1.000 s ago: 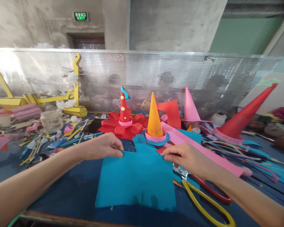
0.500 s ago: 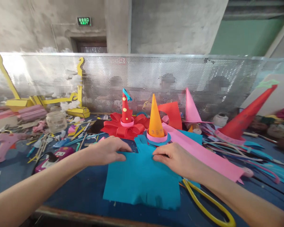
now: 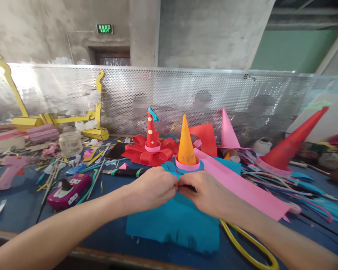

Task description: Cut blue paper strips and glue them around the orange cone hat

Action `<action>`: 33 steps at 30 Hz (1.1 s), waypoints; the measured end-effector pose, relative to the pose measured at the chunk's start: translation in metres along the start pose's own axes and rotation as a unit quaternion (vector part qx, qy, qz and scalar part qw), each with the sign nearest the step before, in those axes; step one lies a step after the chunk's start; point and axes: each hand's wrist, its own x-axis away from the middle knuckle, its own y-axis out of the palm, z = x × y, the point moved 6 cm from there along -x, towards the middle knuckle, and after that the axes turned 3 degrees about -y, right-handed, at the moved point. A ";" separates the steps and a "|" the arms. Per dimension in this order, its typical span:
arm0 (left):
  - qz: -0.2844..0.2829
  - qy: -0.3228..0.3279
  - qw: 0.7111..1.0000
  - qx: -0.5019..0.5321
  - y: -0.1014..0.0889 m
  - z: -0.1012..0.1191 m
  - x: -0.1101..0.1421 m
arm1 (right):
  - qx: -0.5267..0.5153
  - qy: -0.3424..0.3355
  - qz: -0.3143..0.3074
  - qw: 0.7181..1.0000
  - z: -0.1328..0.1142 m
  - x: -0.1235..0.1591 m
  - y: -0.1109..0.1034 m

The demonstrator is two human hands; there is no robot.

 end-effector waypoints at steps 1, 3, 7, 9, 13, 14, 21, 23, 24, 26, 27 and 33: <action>-0.005 -0.004 1.000 0.000 -0.001 0.001 0.002 | 0.004 0.000 0.010 1.000 -0.003 0.001 -0.001; -0.014 -0.006 1.000 -0.002 -0.003 0.003 0.007 | 0.005 -0.002 0.015 1.000 -0.007 0.004 -0.001; -0.031 -0.007 0.999 -0.032 -0.005 0.002 0.019 | 0.008 -0.029 0.032 0.999 -0.012 0.010 -0.005; -0.031 -0.011 0.999 -0.032 -0.006 -0.001 0.024 | 0.015 -0.037 0.042 0.998 -0.010 0.012 -0.006; -0.030 -0.019 0.999 -0.011 -0.008 -0.005 0.030 | -0.007 -0.033 0.028 0.999 -0.004 0.013 -0.008; -0.031 -0.021 0.999 -0.006 -0.008 -0.007 0.032 | -0.011 -0.028 0.022 0.999 -0.003 0.014 -0.010; -0.032 -0.030 0.998 0.035 -0.008 -0.013 0.038 | -0.012 0.009 -0.010 1.000 -0.001 0.023 -0.022; -0.031 -0.031 0.998 0.035 -0.008 -0.014 0.037 | -0.012 0.006 -0.008 1.000 -0.001 0.024 -0.023; -0.032 -0.032 0.998 0.035 -0.008 -0.014 0.037 | -0.012 -0.001 -0.009 1.000 -0.001 0.024 -0.023; -0.035 -0.034 0.998 0.035 -0.008 -0.014 0.037 | -0.012 -0.018 -0.012 1.000 0.000 0.025 -0.023; -0.034 -0.033 0.998 0.035 -0.007 -0.014 0.037 | -0.014 -0.024 -0.016 0.999 0.002 0.026 -0.023; 0.001 -0.052 0.998 0.045 -0.008 -0.029 0.042 | 0.002 0.000 0.037 0.999 0.028 0.032 -0.030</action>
